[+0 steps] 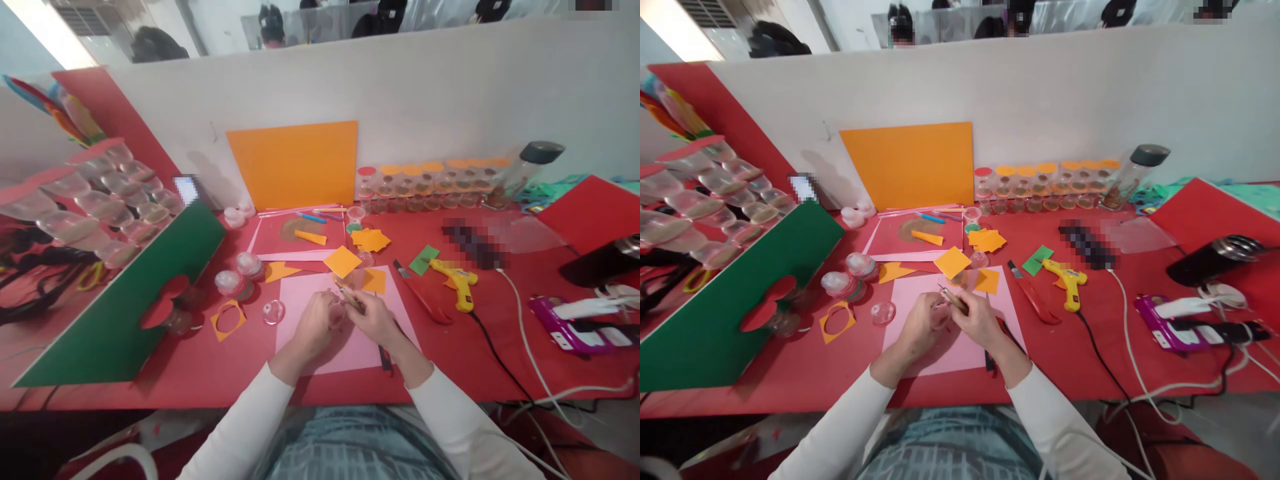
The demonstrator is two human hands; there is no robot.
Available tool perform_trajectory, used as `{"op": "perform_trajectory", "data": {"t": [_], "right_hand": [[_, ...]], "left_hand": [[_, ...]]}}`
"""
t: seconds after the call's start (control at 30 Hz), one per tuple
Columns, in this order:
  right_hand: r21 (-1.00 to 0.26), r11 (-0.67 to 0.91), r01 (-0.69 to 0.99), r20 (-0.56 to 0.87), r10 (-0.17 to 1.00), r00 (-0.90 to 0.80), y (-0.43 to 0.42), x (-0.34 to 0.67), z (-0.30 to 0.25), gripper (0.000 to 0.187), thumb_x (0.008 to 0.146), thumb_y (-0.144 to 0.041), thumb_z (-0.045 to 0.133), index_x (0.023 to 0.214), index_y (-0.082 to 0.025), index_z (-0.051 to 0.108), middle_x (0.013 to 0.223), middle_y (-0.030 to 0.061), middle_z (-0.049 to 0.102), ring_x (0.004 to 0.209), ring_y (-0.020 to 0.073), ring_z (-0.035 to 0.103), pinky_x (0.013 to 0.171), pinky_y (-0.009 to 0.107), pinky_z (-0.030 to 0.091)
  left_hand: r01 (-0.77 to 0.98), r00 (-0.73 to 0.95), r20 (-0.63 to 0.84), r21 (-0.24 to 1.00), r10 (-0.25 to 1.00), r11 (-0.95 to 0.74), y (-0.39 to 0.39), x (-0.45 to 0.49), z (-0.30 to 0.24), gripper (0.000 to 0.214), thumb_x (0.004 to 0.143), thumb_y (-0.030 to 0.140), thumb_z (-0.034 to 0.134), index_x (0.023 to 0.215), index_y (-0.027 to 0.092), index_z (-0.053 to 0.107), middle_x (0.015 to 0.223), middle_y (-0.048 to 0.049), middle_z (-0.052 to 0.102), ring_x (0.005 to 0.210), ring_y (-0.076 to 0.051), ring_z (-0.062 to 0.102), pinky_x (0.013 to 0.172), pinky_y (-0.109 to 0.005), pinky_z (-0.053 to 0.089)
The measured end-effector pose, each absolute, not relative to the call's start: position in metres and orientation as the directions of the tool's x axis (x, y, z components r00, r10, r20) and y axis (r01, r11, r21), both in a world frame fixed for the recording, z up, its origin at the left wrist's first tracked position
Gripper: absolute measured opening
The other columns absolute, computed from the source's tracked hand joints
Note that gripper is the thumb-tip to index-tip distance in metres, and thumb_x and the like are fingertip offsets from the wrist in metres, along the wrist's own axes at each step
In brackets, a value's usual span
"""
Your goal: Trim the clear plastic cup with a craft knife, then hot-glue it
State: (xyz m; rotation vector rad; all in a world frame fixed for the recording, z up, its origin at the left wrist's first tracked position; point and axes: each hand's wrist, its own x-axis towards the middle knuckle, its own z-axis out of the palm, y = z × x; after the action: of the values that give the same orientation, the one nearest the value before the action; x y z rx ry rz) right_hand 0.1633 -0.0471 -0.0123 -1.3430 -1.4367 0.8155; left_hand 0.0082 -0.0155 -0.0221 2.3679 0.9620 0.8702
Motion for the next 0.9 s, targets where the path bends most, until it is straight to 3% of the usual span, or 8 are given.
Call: {"op": "perform_trajectory", "data": {"t": [0.1,0.3,0.43,0.9], "right_hand": [[-0.904,0.186,0.386,0.228,0.972,0.064,-0.046,0.163,-0.014,0.017,0.071,-0.023,0.055,0.057,-0.023,0.044,0.050,-0.0060,0.041,0.049,0.0116,0.036,0.050,0.025,0.026],[-0.850,0.199,0.487,0.260,0.964,0.059,-0.046,0.160,-0.014,0.018,0.069,-0.020,0.052,0.059,-0.024,0.038,0.051,-0.0045,0.042,0.051,0.0132,0.039,0.052,0.026,0.027],[-0.819,0.195,0.540,0.267,0.962,0.058,-0.046,0.159,-0.014,0.020,0.068,-0.019,0.051,0.058,-0.024,0.035,0.052,-0.0045,0.042,0.051,0.0127,0.038,0.051,0.025,0.029],[-0.739,0.245,0.628,0.311,0.950,-0.004,-0.048,0.161,-0.026,0.008,0.077,-0.016,0.049,0.074,-0.022,0.051,0.068,0.0002,0.058,0.061,0.0151,0.052,0.057,0.025,0.038]], "left_hand": [[0.470,0.547,0.454,0.530,0.704,-0.706,-0.017,0.008,-0.021,0.012,0.069,0.009,0.050,0.071,0.021,0.051,0.071,-0.0024,0.058,0.065,-0.018,0.055,0.060,-0.032,0.047],[0.457,0.542,0.578,0.406,0.610,-0.791,-0.021,0.008,-0.021,0.024,0.074,0.006,0.047,0.093,0.020,0.052,0.082,-0.0061,0.061,0.073,-0.020,0.059,0.065,-0.034,0.051],[0.454,0.555,0.619,0.335,0.556,-0.826,-0.020,0.008,-0.026,0.023,0.077,0.004,0.045,0.093,0.019,0.050,0.082,-0.0060,0.059,0.073,-0.020,0.056,0.065,-0.034,0.050],[0.444,0.543,0.649,0.316,0.532,-0.838,-0.018,0.007,-0.029,0.019,0.075,0.006,0.049,0.088,0.019,0.051,0.077,-0.0047,0.056,0.070,-0.019,0.053,0.063,-0.032,0.048]]}}
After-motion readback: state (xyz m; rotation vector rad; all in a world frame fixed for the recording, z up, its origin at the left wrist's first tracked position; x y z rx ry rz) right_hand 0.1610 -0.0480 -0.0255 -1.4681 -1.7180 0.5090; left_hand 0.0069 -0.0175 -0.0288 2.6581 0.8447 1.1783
